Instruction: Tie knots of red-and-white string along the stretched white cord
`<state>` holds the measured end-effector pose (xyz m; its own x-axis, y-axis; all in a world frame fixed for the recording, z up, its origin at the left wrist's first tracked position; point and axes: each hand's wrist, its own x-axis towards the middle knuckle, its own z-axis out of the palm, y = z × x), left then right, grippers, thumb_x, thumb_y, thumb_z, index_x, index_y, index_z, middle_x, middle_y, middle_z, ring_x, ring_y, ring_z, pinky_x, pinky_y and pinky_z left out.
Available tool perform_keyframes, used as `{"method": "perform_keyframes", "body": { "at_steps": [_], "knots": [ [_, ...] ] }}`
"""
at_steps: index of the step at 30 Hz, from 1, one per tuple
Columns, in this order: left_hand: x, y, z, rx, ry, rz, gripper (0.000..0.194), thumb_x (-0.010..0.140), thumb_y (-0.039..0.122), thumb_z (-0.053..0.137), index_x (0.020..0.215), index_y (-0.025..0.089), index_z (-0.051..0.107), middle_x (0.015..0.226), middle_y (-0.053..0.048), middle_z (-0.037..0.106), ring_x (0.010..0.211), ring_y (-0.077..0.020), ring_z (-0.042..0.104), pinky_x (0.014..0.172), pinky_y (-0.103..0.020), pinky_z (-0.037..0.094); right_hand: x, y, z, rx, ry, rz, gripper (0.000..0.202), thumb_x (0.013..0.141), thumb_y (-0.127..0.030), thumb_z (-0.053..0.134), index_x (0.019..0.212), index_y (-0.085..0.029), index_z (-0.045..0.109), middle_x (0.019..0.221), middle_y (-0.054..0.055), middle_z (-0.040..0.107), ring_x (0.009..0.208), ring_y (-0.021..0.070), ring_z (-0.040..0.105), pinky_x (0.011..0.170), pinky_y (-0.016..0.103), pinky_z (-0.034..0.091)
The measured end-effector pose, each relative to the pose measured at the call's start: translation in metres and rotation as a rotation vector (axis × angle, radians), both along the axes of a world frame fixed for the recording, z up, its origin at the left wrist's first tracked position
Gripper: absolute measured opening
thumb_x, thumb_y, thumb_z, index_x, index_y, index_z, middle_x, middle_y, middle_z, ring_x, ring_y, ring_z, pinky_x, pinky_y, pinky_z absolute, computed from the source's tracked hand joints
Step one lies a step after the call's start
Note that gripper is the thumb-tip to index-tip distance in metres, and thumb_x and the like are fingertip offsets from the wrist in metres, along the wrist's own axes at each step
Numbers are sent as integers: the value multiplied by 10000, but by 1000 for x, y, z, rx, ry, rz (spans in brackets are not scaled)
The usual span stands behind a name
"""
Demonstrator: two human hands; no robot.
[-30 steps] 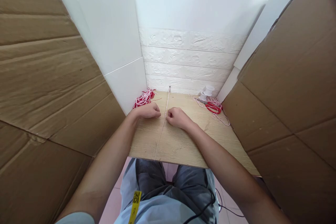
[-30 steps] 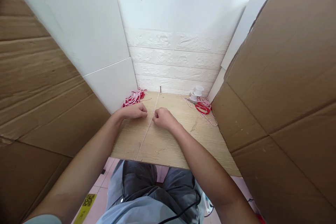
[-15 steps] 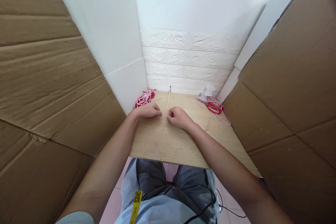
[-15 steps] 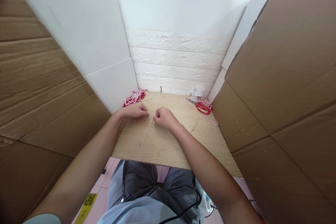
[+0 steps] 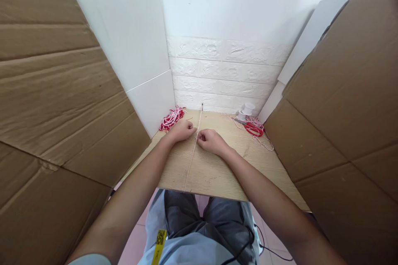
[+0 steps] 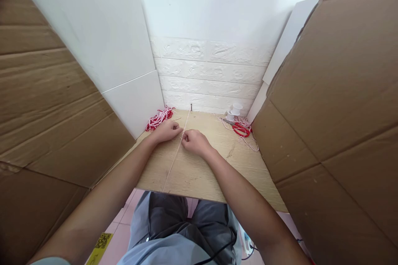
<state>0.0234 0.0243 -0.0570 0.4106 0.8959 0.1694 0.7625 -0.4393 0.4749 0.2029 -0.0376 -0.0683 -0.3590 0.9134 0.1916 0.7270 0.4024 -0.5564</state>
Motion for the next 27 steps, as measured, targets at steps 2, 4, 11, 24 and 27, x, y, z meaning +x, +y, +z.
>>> {"method": "perform_keyframes", "body": {
  "at_steps": [2, 4, 11, 24, 27],
  "knots": [
    [2, 0, -1, 6, -1, 10, 326, 794, 408, 523, 551, 193, 487, 542, 1, 484, 559, -141, 408, 551, -287, 222, 0, 0, 0, 6, -1, 3, 112, 823, -194, 540, 741, -173, 614, 727, 21, 632, 639, 127, 507, 581, 240, 293],
    [4, -1, -2, 2, 4, 30, 312, 796, 414, 523, 580, 189, 524, 582, -13, 538, 576, -149, 431, 559, -284, 229, 0, 0, 0, 16, -3, 4, 113, 826, -194, 538, 741, -176, 611, 724, 17, 632, 647, 128, 514, 590, 238, 299],
    [9, -1, -6, 34, 13, 63, 302, 818, 401, 510, 624, 178, 569, 643, -34, 595, 616, -156, 460, 577, -276, 239, 0, 0, -1, 6, -9, -3, 111, 838, -203, 537, 773, -174, 622, 734, 18, 638, 660, 129, 520, 610, 235, 310],
    [18, -3, -6, 72, 5, 169, 517, 926, 569, 393, 649, 192, 614, 691, -44, 659, 637, -172, 515, 573, -299, 240, -2, -2, 0, -24, -31, -27, 127, 850, -228, 533, 798, -179, 638, 750, 17, 660, 662, 132, 529, 600, 242, 293],
    [21, -2, -7, 52, 7, 173, 509, 901, 591, 430, 655, 190, 623, 694, -36, 661, 636, -167, 517, 575, -297, 240, -4, 0, 0, -30, -35, -60, 180, 877, -257, 511, 785, -181, 645, 748, 22, 665, 667, 137, 532, 594, 250, 277]
  ]
}}
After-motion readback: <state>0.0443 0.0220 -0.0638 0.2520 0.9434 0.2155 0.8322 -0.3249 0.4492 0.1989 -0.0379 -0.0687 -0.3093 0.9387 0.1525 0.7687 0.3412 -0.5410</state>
